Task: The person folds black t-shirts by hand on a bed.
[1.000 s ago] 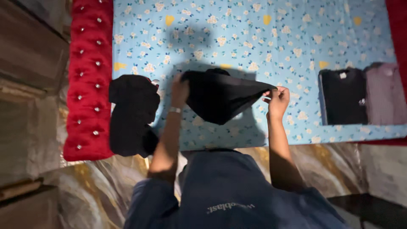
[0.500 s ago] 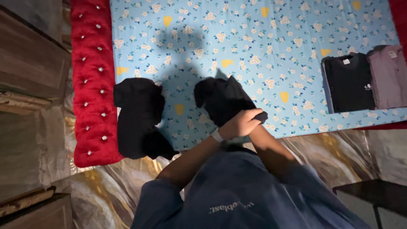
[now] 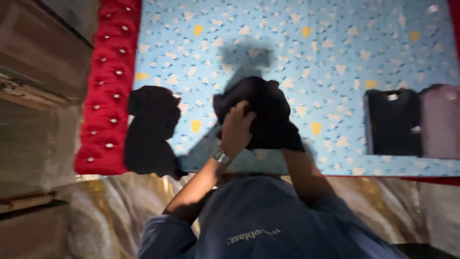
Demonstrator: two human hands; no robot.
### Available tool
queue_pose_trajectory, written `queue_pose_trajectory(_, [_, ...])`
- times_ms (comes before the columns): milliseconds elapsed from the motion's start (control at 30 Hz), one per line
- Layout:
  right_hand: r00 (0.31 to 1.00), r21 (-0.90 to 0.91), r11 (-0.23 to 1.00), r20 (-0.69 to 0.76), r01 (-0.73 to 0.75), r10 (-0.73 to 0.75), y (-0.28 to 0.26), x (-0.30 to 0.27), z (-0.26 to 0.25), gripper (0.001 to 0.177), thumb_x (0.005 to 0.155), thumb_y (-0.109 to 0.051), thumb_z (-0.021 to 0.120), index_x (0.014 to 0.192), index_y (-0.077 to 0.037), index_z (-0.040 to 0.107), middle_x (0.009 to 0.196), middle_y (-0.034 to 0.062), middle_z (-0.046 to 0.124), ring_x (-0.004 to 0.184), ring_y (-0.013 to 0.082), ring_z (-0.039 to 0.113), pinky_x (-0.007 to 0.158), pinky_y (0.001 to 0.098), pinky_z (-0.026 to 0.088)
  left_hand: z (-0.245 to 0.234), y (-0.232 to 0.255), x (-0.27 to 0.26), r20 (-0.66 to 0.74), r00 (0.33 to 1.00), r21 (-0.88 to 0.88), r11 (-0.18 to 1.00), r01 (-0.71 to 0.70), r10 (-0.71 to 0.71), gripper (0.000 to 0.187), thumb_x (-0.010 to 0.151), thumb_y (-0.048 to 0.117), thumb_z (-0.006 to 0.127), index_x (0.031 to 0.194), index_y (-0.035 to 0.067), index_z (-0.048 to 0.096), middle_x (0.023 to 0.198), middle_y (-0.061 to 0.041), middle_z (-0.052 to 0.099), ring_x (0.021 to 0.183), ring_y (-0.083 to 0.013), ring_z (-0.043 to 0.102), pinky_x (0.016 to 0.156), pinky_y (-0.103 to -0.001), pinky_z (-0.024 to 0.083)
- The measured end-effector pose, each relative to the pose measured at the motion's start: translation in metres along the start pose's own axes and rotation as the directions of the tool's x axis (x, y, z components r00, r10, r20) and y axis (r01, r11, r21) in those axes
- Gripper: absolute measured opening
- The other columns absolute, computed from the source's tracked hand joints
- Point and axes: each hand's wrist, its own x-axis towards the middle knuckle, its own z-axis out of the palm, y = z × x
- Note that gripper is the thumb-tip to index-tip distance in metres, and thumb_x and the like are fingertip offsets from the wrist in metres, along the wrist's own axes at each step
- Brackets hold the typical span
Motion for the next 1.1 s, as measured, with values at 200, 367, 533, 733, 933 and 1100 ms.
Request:
queue_pose_trajectory(200, [0.991, -0.073, 0.997, -0.131, 0.024, -0.033, 0.034, -0.044, -0.061, 0.014, 0.103, -0.019, 0.050, 0.101, -0.005, 0.051, 0.093, 0.0082, 0.063, 0.085, 0.0186, 0.064, 0.077, 0.0336, 0.054, 0.077, 0.032, 0.023, 0.087, 0.984, -0.454, 0.873, 0.179, -0.156, 0.052, 0.076, -0.012, 0.046, 0.123, 0.007, 0.056, 0.096, -0.025, 0.065, 0.099, -0.0416, 0.064, 0.084, -0.048, 0.048])
queue_pose_trajectory(367, [0.998, -0.079, 0.997, -0.062, -0.020, 0.015, 0.088, -0.037, -0.077, 0.015, 0.103, -0.019, 0.050, 0.102, -0.004, 0.052, 0.094, 0.0086, 0.063, 0.086, 0.0191, 0.064, 0.078, 0.0341, 0.053, 0.142, 0.083, 0.016, 0.236, 0.967, -0.603, 0.795, 0.063, 0.102, 0.040, 0.071, -0.005, 0.052, 0.110, 0.003, 0.055, 0.100, -0.024, 0.065, 0.101, -0.0423, 0.061, 0.082, -0.046, 0.049])
queue_pose_trajectory(533, [0.997, -0.055, 0.996, 0.030, -0.069, 0.070, 0.127, -0.041, -0.089, 0.015, 0.103, -0.019, 0.051, 0.103, -0.004, 0.053, 0.095, 0.0090, 0.063, 0.088, 0.0196, 0.064, 0.080, 0.0346, 0.053, 0.166, 0.110, 0.009, 0.163, 0.983, -0.652, 0.757, 0.044, 0.083, 0.039, 0.073, -0.001, 0.057, 0.111, 0.004, 0.056, 0.103, -0.023, 0.066, 0.100, -0.0411, 0.062, 0.083, -0.045, 0.050])
queue_pose_trajectory(733, [0.990, -0.023, 0.993, 0.074, -0.117, 0.118, 0.159, -0.041, -0.115, 0.016, 0.103, -0.019, 0.051, 0.105, -0.003, 0.054, 0.097, 0.0095, 0.064, 0.089, 0.0201, 0.064, 0.081, 0.0351, 0.052, 0.111, 0.120, 0.012, 0.046, 0.924, -0.318, 0.872, 0.373, -0.379, 0.046, 0.067, 0.006, 0.071, 0.109, 0.003, 0.054, 0.102, -0.023, 0.063, 0.086, -0.0407, 0.063, 0.071, -0.046, 0.050])
queue_pose_trajectory(933, [0.974, 0.067, 0.979, -0.106, -0.194, 0.200, 0.147, -0.086, -0.160, 0.017, 0.103, -0.020, 0.052, 0.106, -0.003, 0.055, 0.098, 0.0100, 0.064, 0.090, 0.0207, 0.063, 0.083, 0.0357, 0.052, 0.108, 0.098, 0.019, -0.250, 0.948, -0.262, 0.956, 0.129, -0.197, 0.049, 0.060, -0.002, 0.067, 0.108, 0.004, 0.057, 0.103, -0.021, 0.064, 0.084, -0.0404, 0.063, 0.069, -0.046, 0.051])
queue_pose_trajectory(1100, [0.987, 0.072, 0.988, -0.076, -0.136, 0.142, 0.064, -0.094, -0.130, 0.018, 0.103, -0.020, 0.052, 0.107, -0.002, 0.056, 0.099, 0.0104, 0.064, 0.091, 0.0211, 0.063, 0.084, 0.0362, 0.051, 0.140, 0.080, 0.012, -0.017, 0.995, -0.471, 0.878, 0.079, -0.099, 0.032, 0.070, -0.003, 0.067, 0.102, 0.003, 0.063, 0.096, -0.019, 0.068, 0.093, -0.0394, 0.065, 0.079, -0.044, 0.052])
